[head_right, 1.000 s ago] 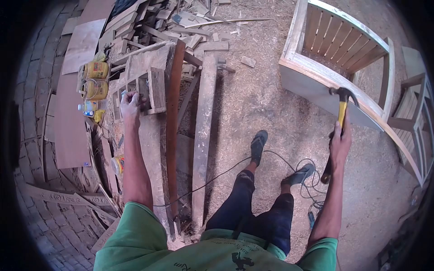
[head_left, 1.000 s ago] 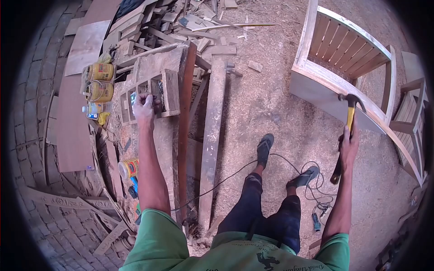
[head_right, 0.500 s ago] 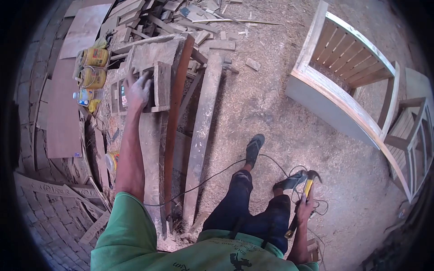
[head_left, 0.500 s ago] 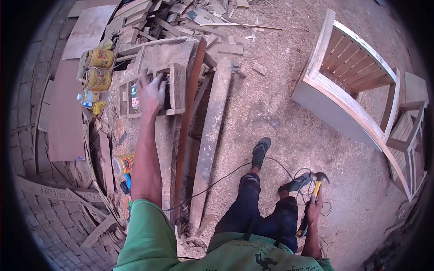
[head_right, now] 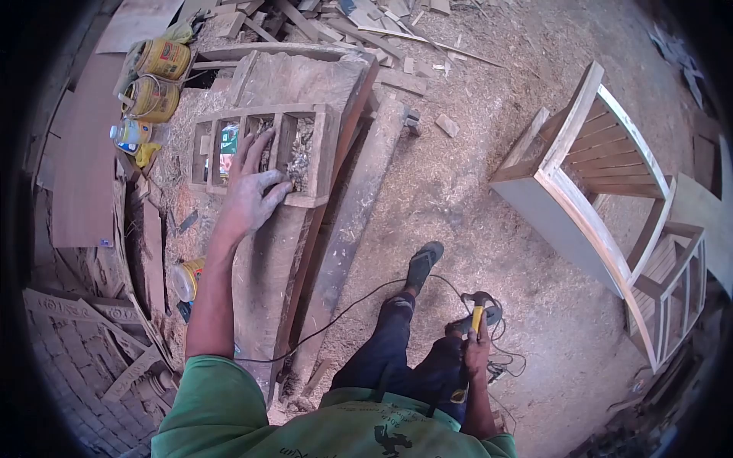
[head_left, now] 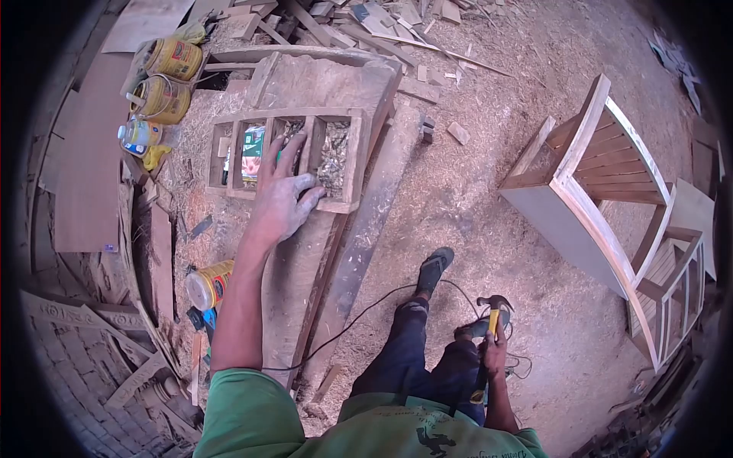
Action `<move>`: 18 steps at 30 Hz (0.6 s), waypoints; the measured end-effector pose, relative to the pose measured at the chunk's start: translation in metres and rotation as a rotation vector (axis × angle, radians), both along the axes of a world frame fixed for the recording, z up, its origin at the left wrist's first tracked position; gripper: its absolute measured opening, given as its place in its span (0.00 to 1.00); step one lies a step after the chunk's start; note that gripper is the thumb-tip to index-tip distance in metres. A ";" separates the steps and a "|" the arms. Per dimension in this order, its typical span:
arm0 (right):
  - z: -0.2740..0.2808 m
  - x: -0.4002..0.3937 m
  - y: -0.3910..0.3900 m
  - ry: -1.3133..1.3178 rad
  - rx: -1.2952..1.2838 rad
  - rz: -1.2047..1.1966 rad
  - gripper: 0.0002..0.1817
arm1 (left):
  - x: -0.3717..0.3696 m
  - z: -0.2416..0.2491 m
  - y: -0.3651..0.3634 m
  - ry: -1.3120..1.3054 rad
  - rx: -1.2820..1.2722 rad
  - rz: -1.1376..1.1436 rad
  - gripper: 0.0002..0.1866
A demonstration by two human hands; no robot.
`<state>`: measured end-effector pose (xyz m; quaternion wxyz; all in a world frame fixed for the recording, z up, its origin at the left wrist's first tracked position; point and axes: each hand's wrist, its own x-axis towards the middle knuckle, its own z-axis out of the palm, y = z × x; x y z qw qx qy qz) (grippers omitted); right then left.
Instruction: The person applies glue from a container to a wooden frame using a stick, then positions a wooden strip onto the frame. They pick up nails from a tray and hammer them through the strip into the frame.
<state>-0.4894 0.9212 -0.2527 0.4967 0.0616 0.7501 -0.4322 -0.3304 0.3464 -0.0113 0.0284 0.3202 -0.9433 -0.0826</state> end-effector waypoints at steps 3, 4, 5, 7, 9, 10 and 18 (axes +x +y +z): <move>0.009 0.001 -0.027 -0.024 -0.002 0.038 0.36 | -0.005 0.004 -0.006 0.109 0.019 0.069 0.08; 0.010 0.002 -0.033 -0.027 -0.011 0.041 0.36 | -0.010 0.000 -0.010 0.159 -0.003 0.096 0.08; 0.010 0.003 -0.038 -0.030 -0.019 0.044 0.36 | -0.015 -0.003 -0.016 0.208 -0.024 0.125 0.08; 0.010 0.006 -0.044 -0.043 0.008 0.037 0.36 | -0.022 -0.013 -0.027 0.164 -0.072 0.085 0.10; 0.009 0.008 -0.046 -0.048 0.015 0.021 0.36 | -0.029 -0.019 -0.030 0.093 -0.095 0.030 0.10; 0.009 0.010 -0.045 -0.048 0.008 0.011 0.36 | -0.032 -0.015 -0.028 -0.006 -0.147 0.016 0.12; 0.003 0.020 -0.030 -0.065 0.052 -0.029 0.36 | -0.025 -0.031 -0.020 0.002 -0.109 0.039 0.14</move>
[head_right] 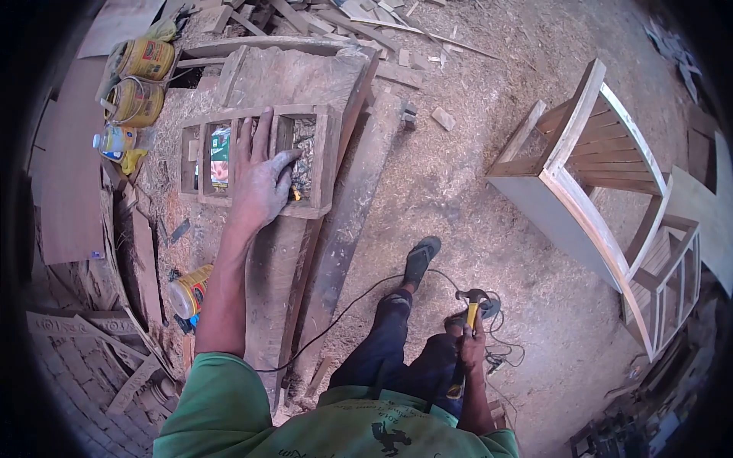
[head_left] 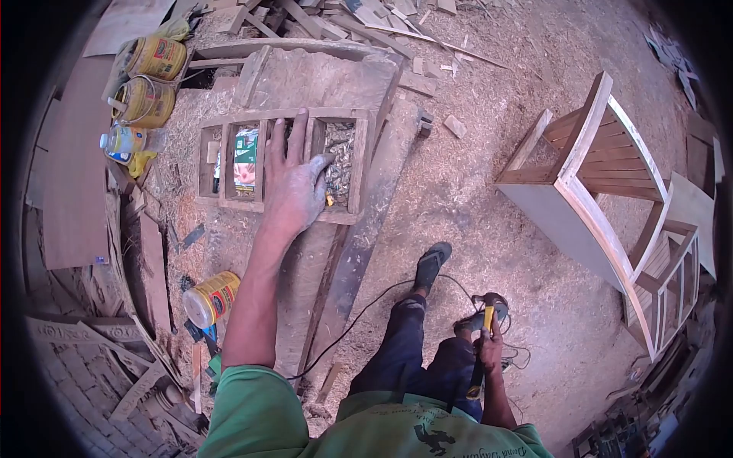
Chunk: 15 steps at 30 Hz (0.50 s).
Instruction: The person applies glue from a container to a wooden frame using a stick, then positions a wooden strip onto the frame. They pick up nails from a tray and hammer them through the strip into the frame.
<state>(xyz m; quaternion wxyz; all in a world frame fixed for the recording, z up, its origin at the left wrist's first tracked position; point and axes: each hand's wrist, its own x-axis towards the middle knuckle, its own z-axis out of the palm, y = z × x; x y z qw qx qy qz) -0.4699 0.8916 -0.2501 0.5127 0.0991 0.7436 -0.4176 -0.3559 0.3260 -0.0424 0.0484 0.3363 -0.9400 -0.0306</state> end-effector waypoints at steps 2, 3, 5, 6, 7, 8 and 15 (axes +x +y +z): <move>0.006 0.000 0.003 -0.018 0.022 -0.013 0.36 | 0.001 0.001 0.003 0.022 0.046 0.007 0.13; 0.007 0.001 0.004 -0.019 0.027 -0.015 0.36 | 0.001 0.001 0.005 0.037 0.065 0.016 0.13; 0.009 0.001 0.008 -0.024 0.038 -0.017 0.35 | 0.000 0.003 0.008 0.057 0.074 0.023 0.12; 0.008 0.002 0.011 -0.028 0.041 -0.023 0.36 | -0.001 0.006 0.010 0.061 0.063 0.023 0.11; 0.007 0.003 0.013 -0.033 0.044 -0.029 0.36 | 0.000 0.009 0.011 0.064 0.051 0.022 0.11; 0.006 0.004 0.015 -0.037 0.047 -0.036 0.36 | 0.002 0.010 0.013 0.099 0.068 0.056 0.10; -0.012 0.004 0.031 -0.057 0.033 -0.069 0.36 | 0.022 0.022 0.011 0.426 0.441 0.407 0.12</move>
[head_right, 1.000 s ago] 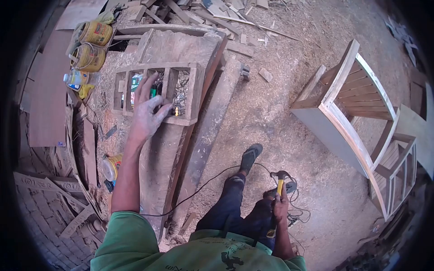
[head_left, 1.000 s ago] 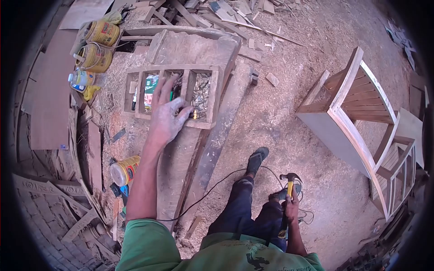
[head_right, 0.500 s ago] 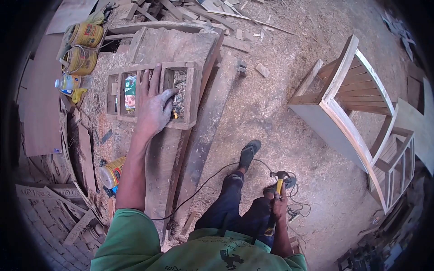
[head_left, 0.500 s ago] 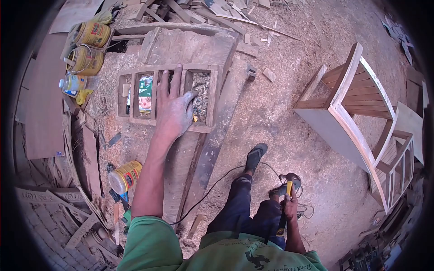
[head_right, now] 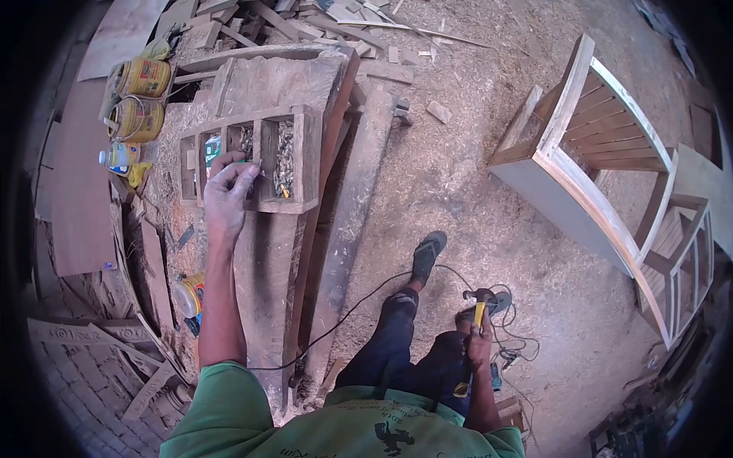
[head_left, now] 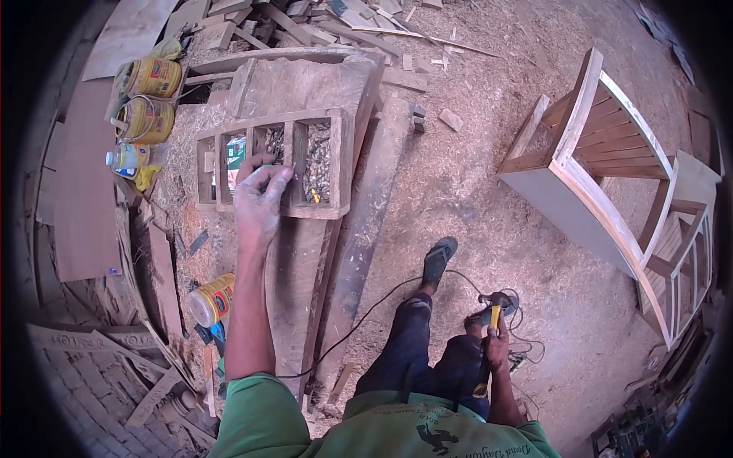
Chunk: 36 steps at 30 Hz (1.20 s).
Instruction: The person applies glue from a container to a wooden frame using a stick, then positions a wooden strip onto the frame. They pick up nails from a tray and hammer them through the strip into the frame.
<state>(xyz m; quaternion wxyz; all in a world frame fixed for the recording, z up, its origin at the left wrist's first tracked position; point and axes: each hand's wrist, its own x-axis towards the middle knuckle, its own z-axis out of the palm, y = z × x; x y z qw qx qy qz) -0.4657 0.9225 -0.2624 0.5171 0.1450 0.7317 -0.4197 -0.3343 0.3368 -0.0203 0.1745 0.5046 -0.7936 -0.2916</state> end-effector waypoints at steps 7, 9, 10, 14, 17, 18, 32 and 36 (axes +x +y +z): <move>-0.003 -0.007 0.017 -0.023 -0.021 -0.038 0.36 | 0.012 -0.014 0.005 0.111 -0.052 0.143 0.12; -0.010 -0.007 0.031 -0.002 -0.040 -0.036 0.36 | 0.013 -0.016 0.012 0.102 -0.146 0.109 0.10; -0.016 -0.008 0.041 0.008 -0.048 -0.035 0.36 | 0.015 -0.018 0.017 0.098 -0.193 0.091 0.09; -0.065 0.004 0.100 0.130 -0.036 0.022 0.33 | 0.025 -0.003 0.027 -0.355 -0.360 -0.144 0.11; -0.018 -0.013 0.099 0.015 0.064 -0.127 0.32 | 0.026 0.013 0.023 -0.569 -0.314 -0.301 0.22; -0.018 -0.013 0.109 0.022 0.028 -0.167 0.33 | 0.041 0.000 -0.006 -0.613 -0.332 -0.309 0.23; 0.012 -0.078 0.243 0.334 0.275 -0.181 0.42 | -0.289 -0.123 0.288 0.160 0.269 -0.522 0.10; 0.053 -0.113 0.265 0.560 0.390 -0.192 0.41 | -0.416 -0.186 0.434 0.297 0.290 -0.744 0.07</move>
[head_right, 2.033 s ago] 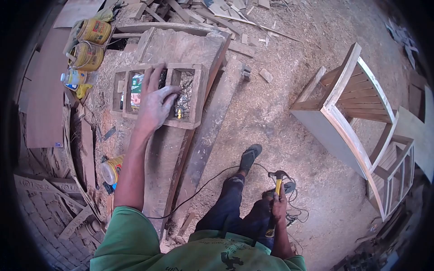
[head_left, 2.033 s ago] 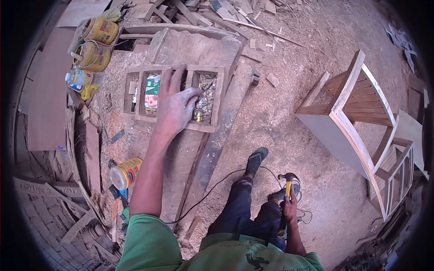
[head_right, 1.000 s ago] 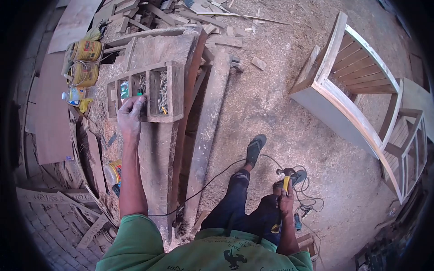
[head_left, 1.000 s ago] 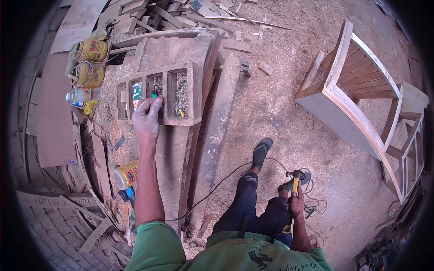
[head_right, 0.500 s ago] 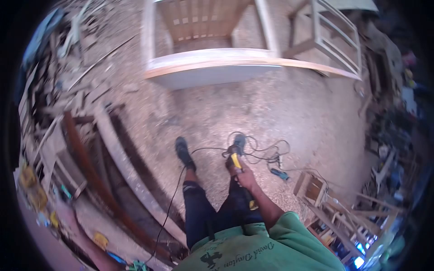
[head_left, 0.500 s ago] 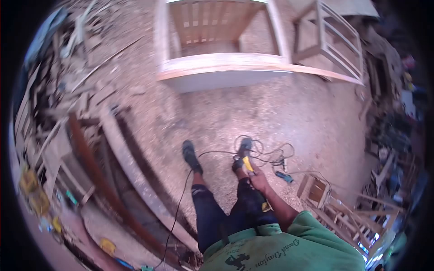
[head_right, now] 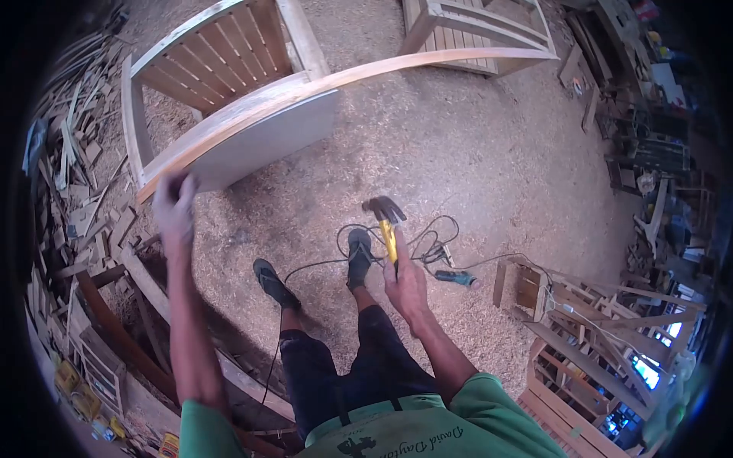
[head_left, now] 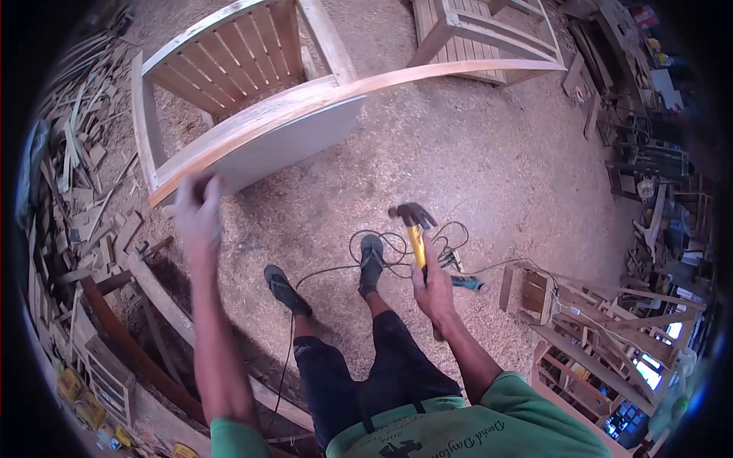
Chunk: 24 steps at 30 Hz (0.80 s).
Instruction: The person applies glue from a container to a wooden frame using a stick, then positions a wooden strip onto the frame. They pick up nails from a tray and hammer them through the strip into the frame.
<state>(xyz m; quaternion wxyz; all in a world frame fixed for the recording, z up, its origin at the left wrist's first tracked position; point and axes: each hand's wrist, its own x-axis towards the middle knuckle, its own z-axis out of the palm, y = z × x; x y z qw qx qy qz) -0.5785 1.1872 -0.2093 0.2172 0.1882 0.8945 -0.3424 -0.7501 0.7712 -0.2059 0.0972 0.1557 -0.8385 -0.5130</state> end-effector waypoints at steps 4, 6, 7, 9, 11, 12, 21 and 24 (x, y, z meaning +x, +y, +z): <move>0.005 -0.046 0.019 0.102 0.039 0.002 0.30 | -0.088 -0.022 0.141 0.095 0.118 -0.086 0.12; 0.019 -0.073 0.020 0.081 -0.053 -0.066 0.29 | -0.125 -0.039 0.183 0.175 0.145 -0.130 0.11; 0.022 -0.083 0.018 0.113 -0.075 -0.089 0.29 | -0.139 -0.048 0.198 0.198 0.174 -0.132 0.11; 0.030 -0.105 0.019 0.145 -0.089 -0.084 0.30 | -0.159 -0.070 0.215 0.142 0.163 -0.087 0.10; 0.047 -0.130 0.020 0.157 -0.110 -0.036 0.32 | -0.161 -0.085 0.224 0.178 0.073 -0.045 0.08; 0.051 -0.142 0.020 0.164 -0.121 -0.014 0.34 | -0.161 -0.090 0.226 0.180 -0.004 -0.049 0.08; 0.023 -0.220 -0.003 0.872 -0.231 0.219 0.35 | -0.163 -0.114 0.228 0.278 -0.206 -0.038 0.07; 0.003 -0.240 -0.012 0.840 -0.130 0.304 0.35 | -0.160 -0.116 0.227 0.265 -0.246 -0.035 0.07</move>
